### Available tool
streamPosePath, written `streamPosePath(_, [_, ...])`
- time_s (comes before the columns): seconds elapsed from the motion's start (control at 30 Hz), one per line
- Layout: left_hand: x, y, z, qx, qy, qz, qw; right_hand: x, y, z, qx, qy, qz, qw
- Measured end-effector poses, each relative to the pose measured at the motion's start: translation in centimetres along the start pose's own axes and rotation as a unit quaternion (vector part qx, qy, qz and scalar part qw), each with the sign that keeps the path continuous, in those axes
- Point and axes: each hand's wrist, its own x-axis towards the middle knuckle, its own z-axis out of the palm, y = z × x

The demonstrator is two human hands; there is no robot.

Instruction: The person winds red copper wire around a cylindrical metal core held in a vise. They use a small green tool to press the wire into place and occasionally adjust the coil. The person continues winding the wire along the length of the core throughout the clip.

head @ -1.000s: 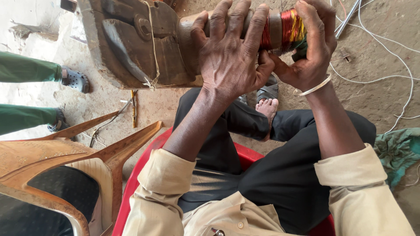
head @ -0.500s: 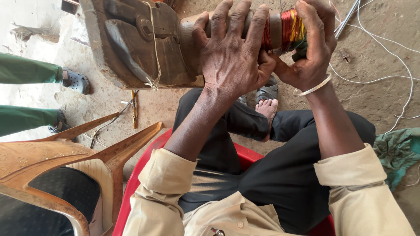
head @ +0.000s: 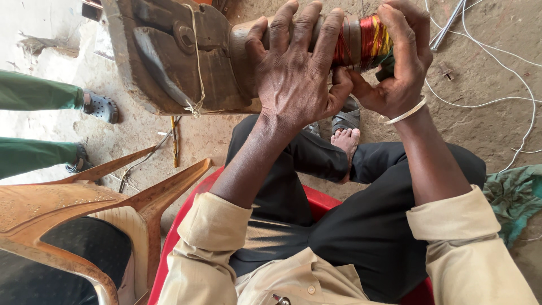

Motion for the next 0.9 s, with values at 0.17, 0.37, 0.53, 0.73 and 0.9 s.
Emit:
streamPosePath(0.17, [0.2, 0.21, 0.42, 0.003, -0.001, -0.003, 1.0, 0.12, 0.16, -0.11, 0.005, 0.003, 0.003, 1.0])
streamPosePath(0.37, [0.07, 0.29, 0.45, 0.002, -0.002, -0.008, 1.0, -0.14, 0.1, 0.06, -0.018, 0.008, 0.005, 1.0])
streamPosePath(0.53, [0.37, 0.47, 0.62, 0.001, -0.006, -0.01, 1.0, -0.37, 0.39, 0.03, 0.006, 0.005, 0.018, 1.0])
streamPosePath(0.73, [0.23, 0.35, 0.5, -0.001, -0.005, -0.007, 1.0, -0.44, 0.48, 0.11, 0.004, 0.005, 0.013, 1.0])
streamPosePath(0.9, [0.15, 0.38, 0.61, -0.001, -0.005, -0.01, 1.0, -0.3, 0.28, 0.08, 0.0, 0.003, 0.013, 1.0])
